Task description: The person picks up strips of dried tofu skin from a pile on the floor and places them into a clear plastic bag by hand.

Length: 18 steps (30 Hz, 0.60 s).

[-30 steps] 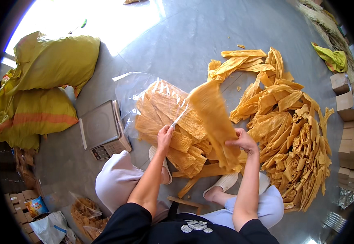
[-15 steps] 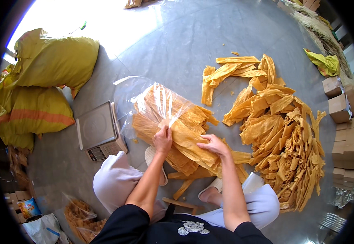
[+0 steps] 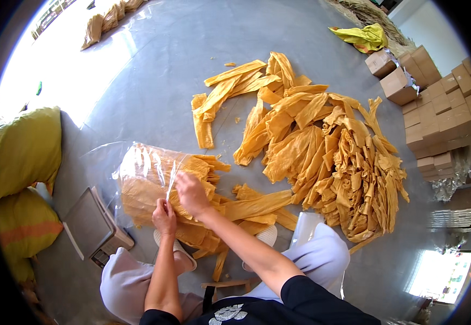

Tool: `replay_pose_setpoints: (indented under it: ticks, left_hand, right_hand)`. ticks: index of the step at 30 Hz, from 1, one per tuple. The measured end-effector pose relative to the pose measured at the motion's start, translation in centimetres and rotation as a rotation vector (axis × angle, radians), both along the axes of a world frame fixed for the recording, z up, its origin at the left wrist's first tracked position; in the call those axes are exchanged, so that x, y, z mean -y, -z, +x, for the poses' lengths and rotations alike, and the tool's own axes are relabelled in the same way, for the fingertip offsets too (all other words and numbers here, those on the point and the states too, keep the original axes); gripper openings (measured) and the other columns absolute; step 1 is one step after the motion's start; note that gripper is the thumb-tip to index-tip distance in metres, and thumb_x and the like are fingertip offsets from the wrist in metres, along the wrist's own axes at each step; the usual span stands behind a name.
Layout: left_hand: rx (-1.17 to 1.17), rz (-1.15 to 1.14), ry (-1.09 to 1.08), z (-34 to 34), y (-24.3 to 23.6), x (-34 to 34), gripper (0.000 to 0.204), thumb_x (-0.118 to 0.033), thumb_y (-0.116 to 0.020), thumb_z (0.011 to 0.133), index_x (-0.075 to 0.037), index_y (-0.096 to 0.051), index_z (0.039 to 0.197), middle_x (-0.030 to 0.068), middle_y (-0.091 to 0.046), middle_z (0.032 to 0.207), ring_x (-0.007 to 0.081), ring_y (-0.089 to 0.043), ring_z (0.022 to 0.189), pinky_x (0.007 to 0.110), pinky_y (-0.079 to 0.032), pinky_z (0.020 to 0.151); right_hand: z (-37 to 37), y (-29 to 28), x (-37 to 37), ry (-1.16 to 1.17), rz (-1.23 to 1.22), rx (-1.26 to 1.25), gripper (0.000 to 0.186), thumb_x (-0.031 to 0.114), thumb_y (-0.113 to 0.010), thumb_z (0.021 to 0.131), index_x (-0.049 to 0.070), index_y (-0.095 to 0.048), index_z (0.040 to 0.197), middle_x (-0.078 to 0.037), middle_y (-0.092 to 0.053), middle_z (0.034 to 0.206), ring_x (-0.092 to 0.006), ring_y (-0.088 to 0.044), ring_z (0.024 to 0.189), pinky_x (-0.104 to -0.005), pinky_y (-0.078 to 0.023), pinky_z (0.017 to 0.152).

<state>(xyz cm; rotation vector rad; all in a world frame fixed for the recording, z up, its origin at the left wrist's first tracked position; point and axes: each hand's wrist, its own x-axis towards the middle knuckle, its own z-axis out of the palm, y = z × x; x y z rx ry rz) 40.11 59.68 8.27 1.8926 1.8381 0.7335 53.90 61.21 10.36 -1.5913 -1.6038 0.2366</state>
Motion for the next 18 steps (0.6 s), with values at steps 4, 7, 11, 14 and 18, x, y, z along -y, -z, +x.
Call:
replay_pose_setpoints:
  ticks: [4,7,11,14,18]
  left_hand:
    - [-0.121,-0.054,-0.009,0.8,0.1,0.3,0.011,-0.019,-0.051,0.087,-0.01,-0.048,0.083,0.0128,-0.057,0.062,0.0347,-0.057,0.059,0.045,-0.042,0.053]
    - [-0.158,-0.046,0.026,1.5,0.4,0.4,0.01,-0.019,-0.05,0.087,-0.009,-0.047,0.084,0.0126,-0.057,0.061,0.0348,-0.057,0.059,0.046,-0.041,0.053]
    - [-0.217,-0.075,0.079,1.7,1.3,-0.1,0.008,-0.017,-0.048,0.086,-0.01,-0.046,0.085,0.0147,-0.058,0.064,0.0373,-0.057,0.061,0.048,-0.04,0.053]
    - [-0.266,-0.103,0.128,1.6,1.8,-0.6,0.008,-0.017,-0.047,0.085,-0.01,-0.045,0.086,0.0158,-0.058,0.066,0.0383,-0.056,0.061,0.048,-0.04,0.053]
    - [-0.272,-0.091,0.18,1.8,3.0,-1.1,0.01,-0.018,-0.046,0.085,-0.008,-0.044,0.085,0.0169,-0.057,0.065,0.0385,-0.056,0.059,0.049,-0.04,0.052]
  right_hand:
    - [10.9,-0.8,-0.3,0.467,-0.018,-0.328,0.043,0.006,-0.056,0.079,-0.003,-0.041,0.117,-0.02,-0.048,0.11,-0.0287,-0.045,0.108,-0.0387,-0.038,0.094]
    - [20.6,5.5,1.1,0.875,-0.218,-0.155,0.053,0.01,-0.058,0.079,-0.008,-0.036,0.124,-0.023,-0.041,0.125,-0.0321,-0.038,0.121,-0.0414,-0.027,0.105]
    - [26.6,8.4,1.9,0.896,-0.426,0.005,0.056,0.011,-0.064,0.076,-0.007,-0.039,0.123,-0.026,-0.043,0.125,-0.0371,-0.041,0.117,-0.0425,-0.032,0.101]
    - [28.2,9.8,0.4,0.658,-0.519,-0.089,0.042,0.015,-0.061,0.079,-0.007,-0.051,0.113,-0.023,-0.053,0.113,-0.0352,-0.049,0.108,-0.0389,-0.038,0.095]
    - [27.1,12.8,-3.3,0.615,-0.614,-0.088,0.074,0.037,-0.061,0.081,-0.016,-0.035,0.125,-0.035,-0.038,0.126,-0.0413,-0.037,0.121,-0.0409,-0.031,0.101]
